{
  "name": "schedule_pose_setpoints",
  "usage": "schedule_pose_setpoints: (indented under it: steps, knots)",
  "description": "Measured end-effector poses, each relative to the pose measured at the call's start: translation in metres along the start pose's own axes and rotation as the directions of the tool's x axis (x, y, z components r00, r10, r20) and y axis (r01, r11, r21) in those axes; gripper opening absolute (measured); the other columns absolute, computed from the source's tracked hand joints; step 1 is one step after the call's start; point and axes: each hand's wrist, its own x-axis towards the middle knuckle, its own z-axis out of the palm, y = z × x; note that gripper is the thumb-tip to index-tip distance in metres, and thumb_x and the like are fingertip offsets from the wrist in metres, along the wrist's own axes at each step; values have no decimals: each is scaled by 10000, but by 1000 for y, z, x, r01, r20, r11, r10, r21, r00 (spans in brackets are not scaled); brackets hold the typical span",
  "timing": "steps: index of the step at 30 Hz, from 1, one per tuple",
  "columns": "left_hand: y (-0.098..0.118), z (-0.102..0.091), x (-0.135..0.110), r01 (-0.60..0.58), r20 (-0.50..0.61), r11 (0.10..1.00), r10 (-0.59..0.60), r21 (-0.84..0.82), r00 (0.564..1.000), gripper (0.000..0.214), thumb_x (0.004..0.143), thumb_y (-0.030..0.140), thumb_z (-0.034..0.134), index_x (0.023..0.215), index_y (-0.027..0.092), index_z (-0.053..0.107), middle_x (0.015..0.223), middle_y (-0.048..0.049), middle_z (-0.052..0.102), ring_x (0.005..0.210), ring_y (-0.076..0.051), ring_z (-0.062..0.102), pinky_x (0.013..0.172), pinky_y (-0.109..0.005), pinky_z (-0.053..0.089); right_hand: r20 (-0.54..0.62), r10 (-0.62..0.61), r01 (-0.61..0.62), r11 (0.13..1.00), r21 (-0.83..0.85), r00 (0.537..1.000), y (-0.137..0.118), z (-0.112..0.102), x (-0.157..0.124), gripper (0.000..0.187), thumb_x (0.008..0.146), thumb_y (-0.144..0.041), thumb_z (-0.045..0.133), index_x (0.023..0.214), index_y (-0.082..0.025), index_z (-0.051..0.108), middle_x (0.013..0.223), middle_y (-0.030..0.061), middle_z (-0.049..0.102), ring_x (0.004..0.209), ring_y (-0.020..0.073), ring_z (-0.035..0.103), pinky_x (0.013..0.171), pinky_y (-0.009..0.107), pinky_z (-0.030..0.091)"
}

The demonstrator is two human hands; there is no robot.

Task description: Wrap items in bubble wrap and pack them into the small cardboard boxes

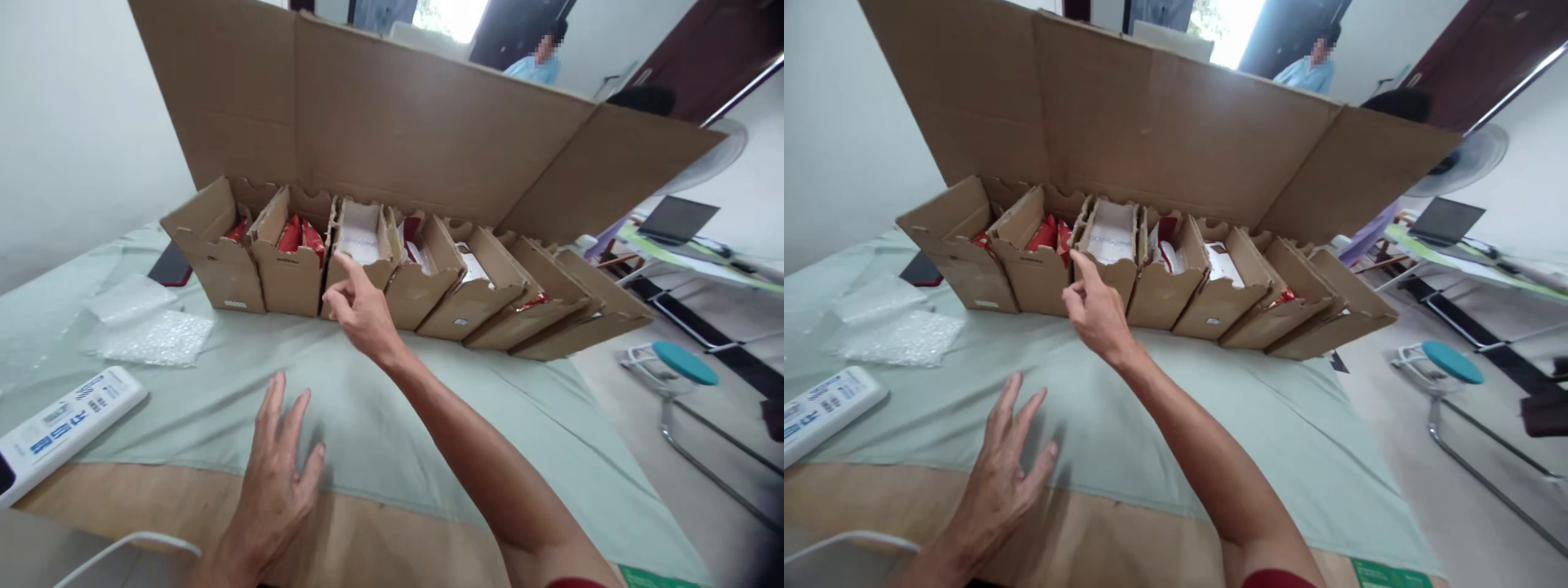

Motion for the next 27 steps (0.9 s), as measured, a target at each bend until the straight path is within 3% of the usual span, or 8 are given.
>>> schedule_pose_setpoints:
  steps: [3, 6, 11, 16, 19, 21, 24, 27]
  knots:
    - [-21, 2, -2, 0, -87, 1000, 0, 4, 996, 658, 963, 190, 546, 1578, 276, 329, 1704, -161, 213, 1558, -377, 269, 1167, -621, 406, 25, 34, -30, 986, -165, 999, -10, 19, 50, 511, 882, -165, 552, 1387, -236, 595, 808, 4, 749, 730, 206, 699, 844, 397, 585]
    - [-25, 4, -5, 50, -152, 996, -60, -72, 987, 710, 980, 208, 536, 1617, 293, 233, 1706, -158, 210, 1560, -360, 268, 1183, -611, 388, 9, 97, -92, 965, -246, 995, -14, 34, 68, 221, 903, -141, 516, 960, -202, 721, 715, 24, 721, 720, 214, 713, 798, 375, 578]
    - [-22, -5, -11, 123, -219, 936, -203, -330, 955, 674, 1023, 256, 473, 1635, 319, 196, 1735, -87, 163, 1592, -312, 186, 1271, -571, 235, -3, 56, -56, 984, -168, 998, -36, 27, 7, 192, 924, -163, 513, 874, -220, 690, 678, -16, 715, 632, 156, 686, 673, 275, 531]
    - [-29, -14, -13, 238, -239, 783, -438, -574, 866, 623, 1048, 388, 441, 1632, 307, 241, 1723, -62, 233, 1571, -295, 251, 1294, -508, 183, 113, 44, -24, 985, -170, 993, -65, -38, -93, 173, 909, -219, 562, 921, -231, 733, 719, -5, 749, 649, 150, 692, 611, 254, 518]
    - [-26, -16, -14, 295, -215, 741, -507, -604, 835, 635, 1029, 443, 482, 1617, 294, 289, 1697, -85, 293, 1537, -319, 323, 1277, -529, 227, 75, 116, -101, 979, -175, 990, -60, -93, -132, 145, 853, -221, 612, 906, -245, 745, 764, 22, 777, 660, 173, 725, 640, 283, 567]
    - [-18, -15, -15, 325, -166, 732, -510, -598, 844, 666, 1010, 441, 531, 1615, 314, 282, 1699, -80, 287, 1531, -325, 333, 1265, -537, 256, -42, 187, -191, 970, -151, 982, -48, -126, -151, 146, 823, -227, 646, 919, -261, 751, 810, 37, 786, 697, 191, 741, 644, 295, 587]
    - [-5, -11, -20, 317, -103, 769, -442, -556, 891, 741, 968, 399, 620, 1615, 332, 266, 1700, -72, 280, 1539, -316, 321, 1270, -524, 256, -198, 263, -278, 959, -51, 944, -27, -164, -180, 378, 845, -305, 688, 1223, -305, 705, 974, 68, 799, 836, 226, 770, 701, 331, 623]
    - [-2, -5, -31, 306, -78, 816, -390, -491, 917, 738, 940, 377, 656, 1595, 328, 321, 1663, -76, 347, 1505, -313, 374, 1262, -525, 285, -99, 284, -293, 952, -87, 954, -14, -176, -211, 602, 844, -458, 734, 1414, -316, 606, 1196, 135, 763, 1057, 292, 754, 829, 402, 639]
